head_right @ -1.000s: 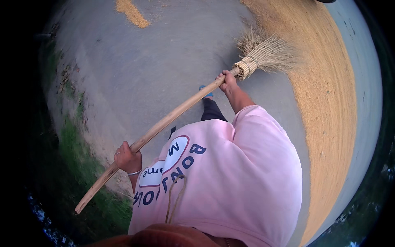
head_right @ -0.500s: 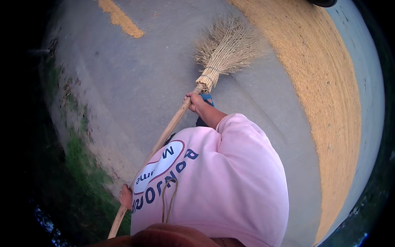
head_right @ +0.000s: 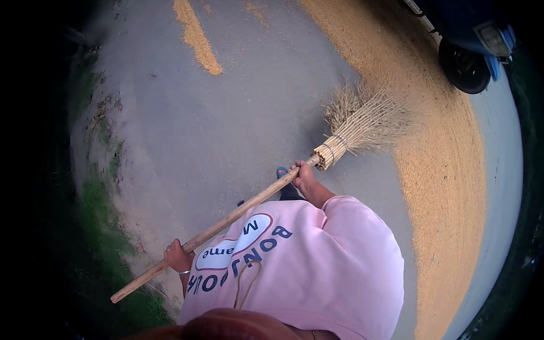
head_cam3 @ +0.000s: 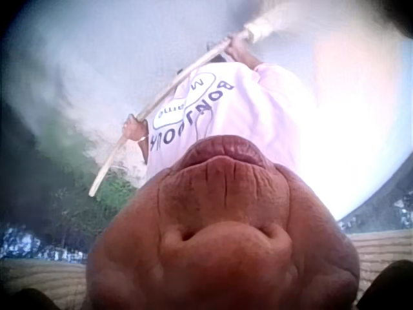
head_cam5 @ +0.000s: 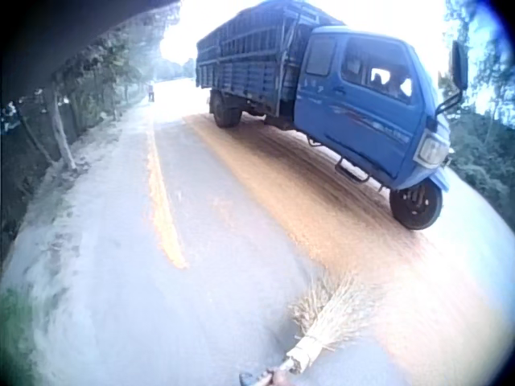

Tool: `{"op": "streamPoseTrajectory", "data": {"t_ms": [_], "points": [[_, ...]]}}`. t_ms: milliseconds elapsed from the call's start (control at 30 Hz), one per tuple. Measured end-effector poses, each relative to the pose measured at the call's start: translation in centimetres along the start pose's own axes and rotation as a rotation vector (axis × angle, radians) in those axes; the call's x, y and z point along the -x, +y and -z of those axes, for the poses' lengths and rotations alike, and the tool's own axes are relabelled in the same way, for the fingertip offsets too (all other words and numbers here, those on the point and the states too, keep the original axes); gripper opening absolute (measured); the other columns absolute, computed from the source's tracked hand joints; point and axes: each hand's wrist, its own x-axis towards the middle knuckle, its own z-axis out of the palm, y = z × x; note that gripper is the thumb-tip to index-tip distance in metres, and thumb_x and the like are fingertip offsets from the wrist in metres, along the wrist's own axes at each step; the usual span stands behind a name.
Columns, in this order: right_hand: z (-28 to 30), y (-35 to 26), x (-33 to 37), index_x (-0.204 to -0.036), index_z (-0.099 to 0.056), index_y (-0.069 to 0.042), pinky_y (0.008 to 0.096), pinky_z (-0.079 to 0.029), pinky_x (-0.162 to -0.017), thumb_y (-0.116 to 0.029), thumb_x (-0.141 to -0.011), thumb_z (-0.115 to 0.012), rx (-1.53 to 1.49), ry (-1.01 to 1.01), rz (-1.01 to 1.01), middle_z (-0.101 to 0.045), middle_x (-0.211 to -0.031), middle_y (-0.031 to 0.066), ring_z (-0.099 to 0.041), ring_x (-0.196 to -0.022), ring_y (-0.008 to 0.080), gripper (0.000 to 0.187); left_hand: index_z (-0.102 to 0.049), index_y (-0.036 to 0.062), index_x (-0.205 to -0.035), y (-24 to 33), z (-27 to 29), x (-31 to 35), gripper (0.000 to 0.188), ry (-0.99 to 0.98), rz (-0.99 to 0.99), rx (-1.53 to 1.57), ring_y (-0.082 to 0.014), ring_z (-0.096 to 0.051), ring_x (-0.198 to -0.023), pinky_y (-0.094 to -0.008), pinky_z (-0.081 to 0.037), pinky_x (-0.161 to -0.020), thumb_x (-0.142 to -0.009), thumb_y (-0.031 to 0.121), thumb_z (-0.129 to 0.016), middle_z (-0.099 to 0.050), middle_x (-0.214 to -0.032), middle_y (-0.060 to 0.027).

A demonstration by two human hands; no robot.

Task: The person uses a traditional straw broom to sweep a large quantity of grain spread across a paved road. They repeatedly push the grain forward in long strokes, gradually moving the pile along the road surface.

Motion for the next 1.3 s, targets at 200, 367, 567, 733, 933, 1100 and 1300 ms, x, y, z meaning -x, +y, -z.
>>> {"op": "streamPoseTrajectory", "data": {"t_ms": [200, 367, 567, 733, 933, 1100, 1300], "points": [[-11.7, 17.5, 7.0, -0.070, -0.040, -0.004, 0.0393, -0.042, -0.059, -0.012, -0.075, -0.043, 0.311, 0.037, -0.116, -0.041, -0.059, 0.0098, -0.041, -0.055, 0.0244, 0.010, -0.043, 0.0089, -0.065, -19.5, 9.4, 3.7, 0.025, -0.096, 0.295, -0.014, -0.0241, -0.047, -0.063, -0.0345, -0.035, -0.059, -0.048, 0.007, -0.062, -0.045, -0.061, -0.0060], [-40.0, 50.2, 9.8, -0.069, -0.041, -0.005, 0.0362, -0.042, -0.056, -0.012, -0.075, -0.043, 0.435, -0.161, -0.209, -0.042, -0.058, 0.0087, -0.042, -0.054, 0.0230, 0.009, -0.043, 0.0094, -0.068, -53.8, 10.3, -3.3, 0.023, 0.014, 0.422, -0.167, -0.0242, -0.048, -0.062, -0.0348, -0.036, -0.060, -0.053, 0.008, -0.060, -0.046, -0.061, -0.0057], [-26.8, 52.9, 7.8, -0.071, -0.040, -0.005, 0.0367, -0.042, -0.057, -0.009, -0.072, -0.043, 0.525, -0.161, -0.174, -0.043, -0.057, 0.0094, -0.044, -0.055, 0.0235, 0.005, -0.042, 0.0094, -0.069, -50.6, -0.2, 12.5, 0.021, -0.137, 0.507, -0.131, -0.0240, -0.049, -0.063, -0.0355, -0.037, -0.060, -0.058, 0.011, -0.061, -0.048, -0.062, -0.0055], [-51.7, 57.4, 7.5, -0.072, -0.042, -0.005, 0.0359, -0.042, -0.054, -0.008, -0.072, -0.046, 0.610, -0.233, -0.253, -0.044, -0.056, 0.0088, -0.045, -0.053, 0.0233, 0.005, -0.042, 0.0098, -0.069, -56.9, 6.6, -5.2, 0.019, -0.113, 0.569, -0.202, -0.0240, -0.050, -0.062, -0.0357, -0.037, -0.058, -0.065, 0.016, -0.060, -0.048, -0.061, -0.0046], [-66.4, 57.7, 6.5, -0.080, -0.042, -0.004, 0.0360, -0.044, -0.054, -0.006, -0.075, -0.046, 0.692, -0.284, -0.468, -0.045, -0.061, 0.0088, -0.047, -0.054, 0.0223, 0.007, -0.042, 0.0107, -0.068, -51.1, 19.3, -18.4, 0.014, -0.126, 0.681, -0.442, -0.0238, -0.049, -0.058, -0.0359, -0.035, -0.050, -0.062, 0.012, -0.054, -0.047, -0.059, -0.0030], [-88.2, 29.6, -10.6, -0.082, -0.041, -0.002, 0.0341, -0.045, -0.051, -0.004, -0.075, -0.047, 0.716, -0.365, -0.441, -0.044, -0.060, 0.0088, -0.048, -0.054, 0.0201, 0.009, -0.040, 0.0112, -0.067, -23.7, 20.7, -51.1, 0.017, -0.145, 0.685, -0.523, -0.0224, -0.049, -0.060, -0.0343, -0.035, -0.051, -0.063, 0.022, -0.052, -0.047, -0.059, -0.0026], [-96.7, -23.1, -30.5, -0.076, -0.043, -0.003, 0.0359, -0.047, -0.057, -0.008, -0.078, -0.045, 0.678, -0.356, -0.396, -0.048, -0.060, 0.0090, -0.048, -0.055, 0.0226, 0.006, -0.039, 0.0111, -0.068, 20.3, 17.7, -82.6, 0.024, -0.274, 0.517, -0.478, -0.0212, -0.049, -0.062, -0.0336, -0.035, -0.054, -0.064, 0.031, -0.052, -0.046, -0.060, -0.0024]]}}
